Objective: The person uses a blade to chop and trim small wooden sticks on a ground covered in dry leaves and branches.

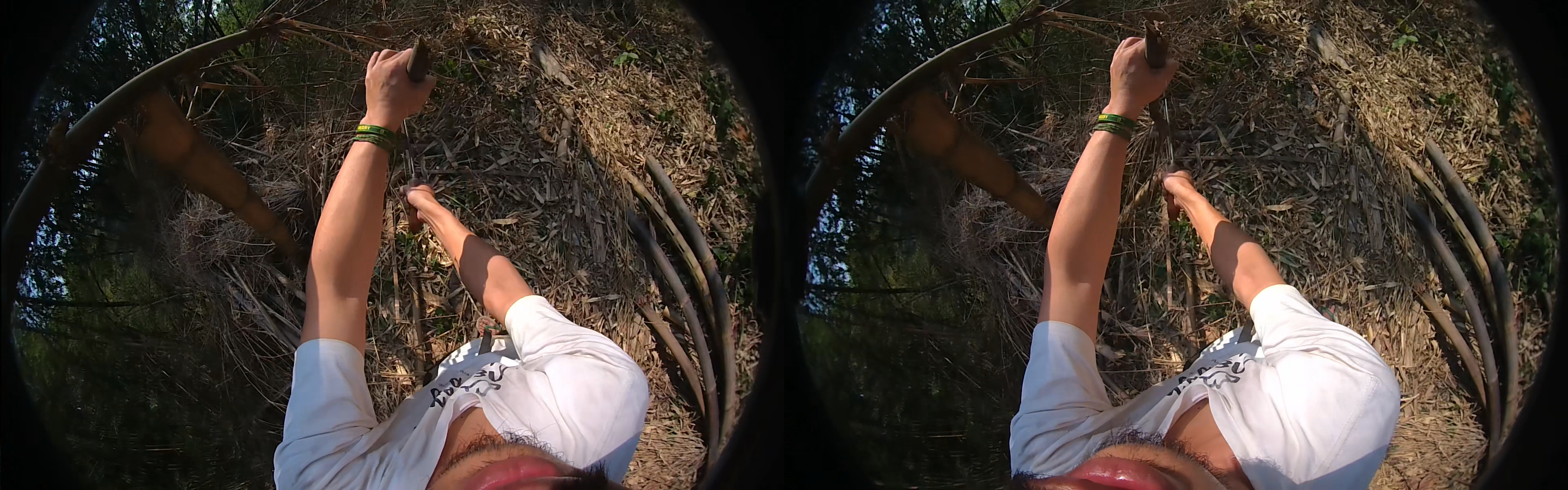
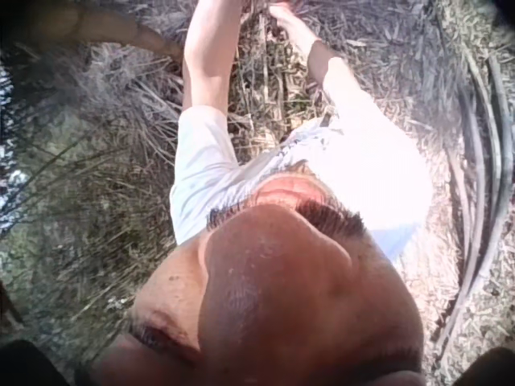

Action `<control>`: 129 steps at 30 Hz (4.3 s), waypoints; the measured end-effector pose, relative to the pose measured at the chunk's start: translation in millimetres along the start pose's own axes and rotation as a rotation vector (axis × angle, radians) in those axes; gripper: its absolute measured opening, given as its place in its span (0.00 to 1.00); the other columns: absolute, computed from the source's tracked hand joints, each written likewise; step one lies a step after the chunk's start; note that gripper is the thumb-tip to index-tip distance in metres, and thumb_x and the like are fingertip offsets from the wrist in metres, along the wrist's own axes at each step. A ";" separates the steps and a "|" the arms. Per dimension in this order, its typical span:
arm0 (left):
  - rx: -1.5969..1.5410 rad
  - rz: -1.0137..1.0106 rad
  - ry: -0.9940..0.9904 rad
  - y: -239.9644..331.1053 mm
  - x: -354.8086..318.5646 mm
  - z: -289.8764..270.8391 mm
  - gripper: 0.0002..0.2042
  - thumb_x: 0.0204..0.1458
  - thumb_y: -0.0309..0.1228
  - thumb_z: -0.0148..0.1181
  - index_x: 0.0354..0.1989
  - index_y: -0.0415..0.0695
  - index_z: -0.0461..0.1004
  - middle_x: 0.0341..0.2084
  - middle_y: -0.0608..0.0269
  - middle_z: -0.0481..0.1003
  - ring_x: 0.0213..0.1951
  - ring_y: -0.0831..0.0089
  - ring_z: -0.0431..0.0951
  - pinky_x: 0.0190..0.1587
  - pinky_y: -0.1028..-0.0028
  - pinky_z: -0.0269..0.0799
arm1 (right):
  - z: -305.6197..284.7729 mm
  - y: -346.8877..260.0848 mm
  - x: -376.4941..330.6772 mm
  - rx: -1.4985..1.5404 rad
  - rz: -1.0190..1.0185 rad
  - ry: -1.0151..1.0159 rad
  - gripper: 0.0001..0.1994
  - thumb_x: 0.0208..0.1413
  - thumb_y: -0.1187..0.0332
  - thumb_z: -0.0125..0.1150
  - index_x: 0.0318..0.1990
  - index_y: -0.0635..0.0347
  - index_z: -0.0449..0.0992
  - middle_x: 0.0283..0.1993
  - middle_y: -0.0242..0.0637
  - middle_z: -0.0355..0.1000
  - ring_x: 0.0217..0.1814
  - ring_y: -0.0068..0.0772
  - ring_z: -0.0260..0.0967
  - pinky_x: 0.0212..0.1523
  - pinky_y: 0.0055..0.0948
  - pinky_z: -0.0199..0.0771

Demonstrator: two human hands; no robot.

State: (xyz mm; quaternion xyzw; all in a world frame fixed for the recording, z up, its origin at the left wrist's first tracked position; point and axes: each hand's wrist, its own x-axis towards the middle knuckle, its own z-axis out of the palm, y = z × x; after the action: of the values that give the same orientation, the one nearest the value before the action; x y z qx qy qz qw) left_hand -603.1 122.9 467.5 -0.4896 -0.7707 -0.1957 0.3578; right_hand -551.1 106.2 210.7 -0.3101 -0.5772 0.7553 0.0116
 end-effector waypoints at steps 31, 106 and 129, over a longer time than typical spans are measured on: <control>0.037 -0.205 0.023 -43.0 -28.1 -55.5 0.07 0.39 0.36 0.64 0.22 0.48 0.74 0.21 0.66 0.75 0.34 0.61 0.74 0.50 0.59 0.69 | -35.3 85.8 -81.3 -0.918 -0.282 -0.543 0.08 0.52 0.69 0.56 0.33 0.65 0.78 0.23 0.46 0.72 0.22 0.45 0.66 0.27 0.43 0.65; -0.641 -1.658 1.023 172.3 -382.3 26.9 0.27 0.69 0.42 0.33 0.73 0.45 0.46 0.73 0.56 0.44 0.73 0.64 0.46 0.73 0.65 0.48 | -331.2 80.5 -158.5 -1.127 -0.136 -0.365 0.18 0.43 0.65 0.68 0.23 0.70 0.66 0.19 0.44 0.65 0.22 0.35 0.56 0.28 0.39 0.64; -0.573 -1.745 1.032 205.7 -415.3 17.4 0.34 0.62 0.56 0.48 0.66 0.44 0.53 0.66 0.51 0.57 0.69 0.58 0.55 0.69 0.56 0.53 | -562.6 155.9 -219.0 -1.492 0.524 0.109 0.19 0.54 0.59 0.57 0.35 0.73 0.77 0.32 0.55 0.77 0.35 0.53 0.77 0.39 0.45 0.73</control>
State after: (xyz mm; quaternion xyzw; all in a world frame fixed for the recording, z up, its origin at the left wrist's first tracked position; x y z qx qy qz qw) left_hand -315.4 -29.7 137.2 0.3113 -0.5349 -0.7451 0.2484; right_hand -50.1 458.5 93.7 -0.3983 -0.8380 0.1309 -0.3492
